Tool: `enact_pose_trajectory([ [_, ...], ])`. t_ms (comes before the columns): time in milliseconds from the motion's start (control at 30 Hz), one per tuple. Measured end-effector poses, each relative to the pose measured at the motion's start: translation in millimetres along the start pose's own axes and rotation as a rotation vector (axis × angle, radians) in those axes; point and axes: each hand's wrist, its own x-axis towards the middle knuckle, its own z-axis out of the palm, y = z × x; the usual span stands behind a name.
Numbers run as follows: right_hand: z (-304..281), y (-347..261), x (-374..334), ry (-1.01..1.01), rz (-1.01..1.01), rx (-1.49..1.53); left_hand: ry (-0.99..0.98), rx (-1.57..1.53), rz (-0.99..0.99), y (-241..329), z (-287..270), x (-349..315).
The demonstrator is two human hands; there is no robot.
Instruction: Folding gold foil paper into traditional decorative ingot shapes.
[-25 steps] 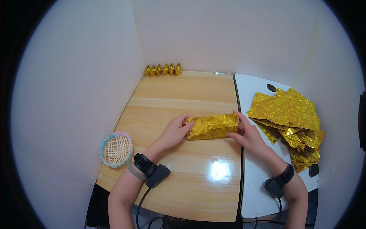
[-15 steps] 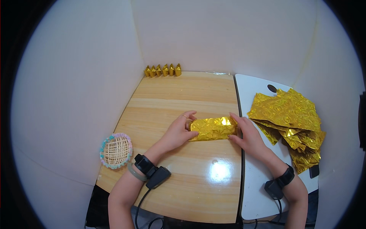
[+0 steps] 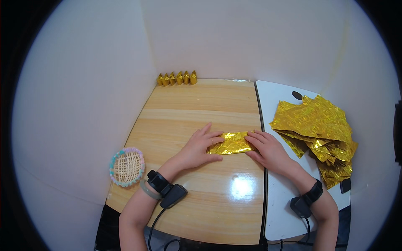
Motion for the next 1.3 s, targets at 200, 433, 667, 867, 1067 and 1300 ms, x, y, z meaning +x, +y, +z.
enact_pose_trajectory([
  [200,-2,3,2,0.135,-0.038,-0.033,0.028,-0.035,-0.008,-4,-4,-2],
  [433,-10,-5,3,0.014,0.378,0.602,0.160,-0.944,-0.361,2,0,0],
  [667,4,4,6,0.209,0.432,1.209,0.118,-1.139,-0.433,2,-2,2],
  [867,-4,-2,2,0.114,0.454,1.135,0.119,-1.106,-0.469,5,-8,1],
  [1067,-10,-4,4,0.057,0.507,1.247,0.161,-1.109,-0.498,10,-7,3],
  [1300,-11,-2,5,0.078,0.524,1.062,0.112,-1.055,-0.477,0,-3,2],
])
